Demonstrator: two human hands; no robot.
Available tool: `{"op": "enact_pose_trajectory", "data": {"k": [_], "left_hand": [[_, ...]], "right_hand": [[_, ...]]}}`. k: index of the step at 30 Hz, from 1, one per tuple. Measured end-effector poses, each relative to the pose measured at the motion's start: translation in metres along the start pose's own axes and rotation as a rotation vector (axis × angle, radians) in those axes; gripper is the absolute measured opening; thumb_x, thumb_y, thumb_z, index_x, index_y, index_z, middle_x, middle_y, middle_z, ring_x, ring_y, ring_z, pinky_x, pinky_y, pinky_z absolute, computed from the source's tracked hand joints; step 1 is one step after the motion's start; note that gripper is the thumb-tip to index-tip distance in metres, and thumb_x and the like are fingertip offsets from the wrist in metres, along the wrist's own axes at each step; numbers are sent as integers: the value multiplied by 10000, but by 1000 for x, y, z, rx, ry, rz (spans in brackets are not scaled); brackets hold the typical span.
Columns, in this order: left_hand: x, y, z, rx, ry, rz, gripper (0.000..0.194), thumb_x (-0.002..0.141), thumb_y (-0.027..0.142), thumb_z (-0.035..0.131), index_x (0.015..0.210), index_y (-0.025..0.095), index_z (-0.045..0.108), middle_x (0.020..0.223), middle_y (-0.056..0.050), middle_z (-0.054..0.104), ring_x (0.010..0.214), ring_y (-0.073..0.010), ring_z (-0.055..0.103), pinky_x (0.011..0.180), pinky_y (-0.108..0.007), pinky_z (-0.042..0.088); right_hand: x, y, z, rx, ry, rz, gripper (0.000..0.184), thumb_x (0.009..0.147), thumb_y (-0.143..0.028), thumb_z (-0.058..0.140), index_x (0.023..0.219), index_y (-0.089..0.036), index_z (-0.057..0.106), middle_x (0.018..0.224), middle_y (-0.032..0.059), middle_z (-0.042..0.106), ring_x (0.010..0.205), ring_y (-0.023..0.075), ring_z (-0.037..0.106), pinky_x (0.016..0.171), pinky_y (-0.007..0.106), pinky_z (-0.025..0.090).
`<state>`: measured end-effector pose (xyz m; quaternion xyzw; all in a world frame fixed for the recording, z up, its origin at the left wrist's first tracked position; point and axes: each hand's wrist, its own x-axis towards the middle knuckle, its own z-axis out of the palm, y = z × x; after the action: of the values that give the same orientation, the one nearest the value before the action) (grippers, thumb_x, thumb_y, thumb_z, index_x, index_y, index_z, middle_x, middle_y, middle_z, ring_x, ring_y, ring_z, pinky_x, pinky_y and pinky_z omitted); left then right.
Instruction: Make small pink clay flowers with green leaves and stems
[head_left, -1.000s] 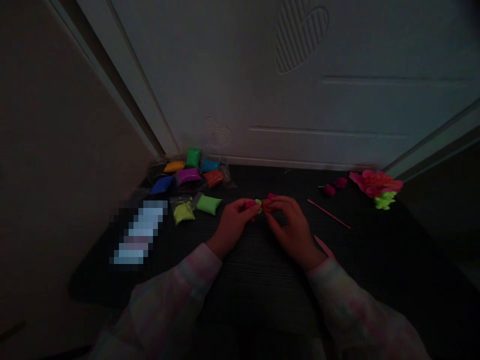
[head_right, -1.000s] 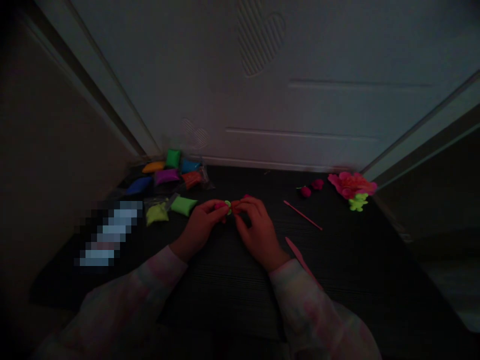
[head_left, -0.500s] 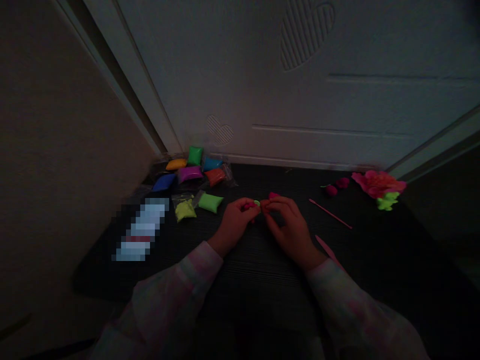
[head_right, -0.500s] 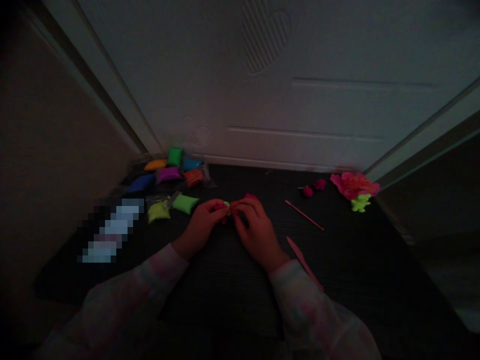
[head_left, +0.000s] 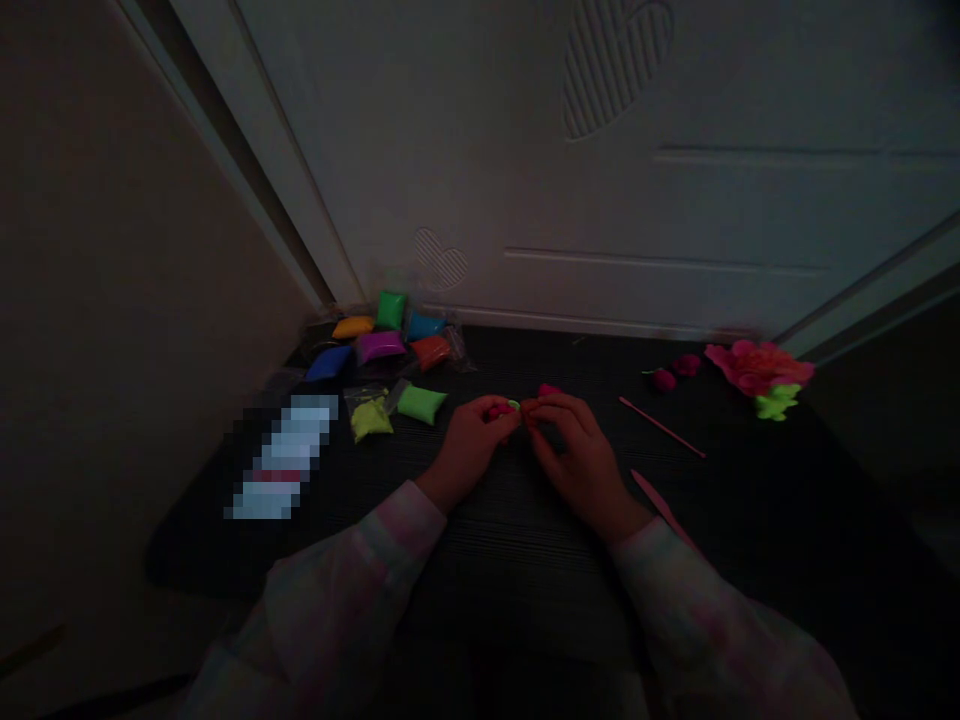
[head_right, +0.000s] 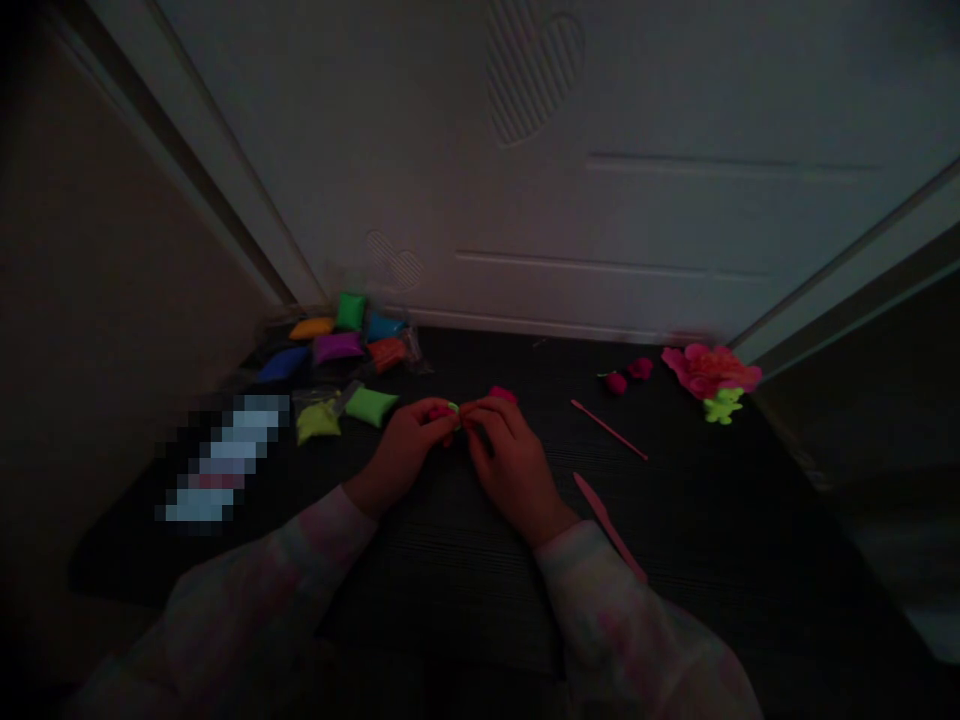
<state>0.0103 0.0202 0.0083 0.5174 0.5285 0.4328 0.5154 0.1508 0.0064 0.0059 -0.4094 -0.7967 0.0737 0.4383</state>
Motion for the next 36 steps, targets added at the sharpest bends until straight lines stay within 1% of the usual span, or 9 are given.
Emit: {"op": "enact_pose_trajectory", "data": {"k": [7, 13, 21, 29, 31, 33, 36], "left_hand": [[1, -3, 0, -2, -5, 4, 141, 660, 295, 546, 656, 154, 542, 528, 46, 455, 520, -95, 416, 513, -223, 317], [-1, -1, -1, -1, -12, 12, 145, 669, 289, 544, 628, 150, 532, 523, 47, 460, 509, -89, 413, 513, -222, 313], [-1, 1, -1, -5, -21, 11, 130, 668, 274, 534, 619, 153, 538, 524, 45, 466, 511, -91, 421, 508, -221, 314], [0, -2, 0, -10, -18, 2, 124, 668, 266, 549, 630, 148, 543, 521, 44, 469, 510, -86, 425, 516, -224, 327], [1, -1, 1, -91, -10, -16, 115, 647, 257, 577, 664, 147, 547, 568, 35, 497, 524, -85, 445, 515, -221, 346], [1, 0, 1, -259, -14, -48, 161, 635, 266, 598, 734, 148, 552, 673, 8, 545, 588, -100, 499, 518, -221, 376], [0, 3, 1, -470, -29, -85, 210, 644, 290, 605, 792, 151, 552, 803, -30, 577, 687, -131, 551, 509, -217, 397]], "right_hand": [[1, -1, 0, -12, -1, -14, 174, 781, -111, 487, 928, -198, 515, 960, 83, 565, 994, 189, 527, 869, 400, 461], [1, -1, 1, -26, -7, -17, 187, 783, -118, 482, 936, -220, 511, 959, 71, 562, 969, 190, 538, 851, 417, 469], [0, -1, 1, -43, -16, -39, 199, 788, -122, 476, 952, -225, 517, 956, 69, 570, 955, 190, 546, 845, 411, 475], [1, -1, 0, -44, -24, -21, 178, 788, -128, 483, 942, -210, 515, 963, 77, 566, 961, 189, 537, 852, 401, 468], [1, 0, 0, -38, -11, -3, 185, 779, -127, 494, 940, -216, 516, 958, 72, 559, 957, 191, 535, 843, 401, 470], [1, 1, -1, -26, 30, 33, 201, 765, -123, 505, 936, -228, 514, 942, 61, 555, 948, 196, 531, 816, 400, 480], [2, 3, -2, 5, 110, 134, 228, 738, -133, 535, 946, -224, 507, 903, 52, 545, 867, 194, 540, 738, 387, 501]]}}
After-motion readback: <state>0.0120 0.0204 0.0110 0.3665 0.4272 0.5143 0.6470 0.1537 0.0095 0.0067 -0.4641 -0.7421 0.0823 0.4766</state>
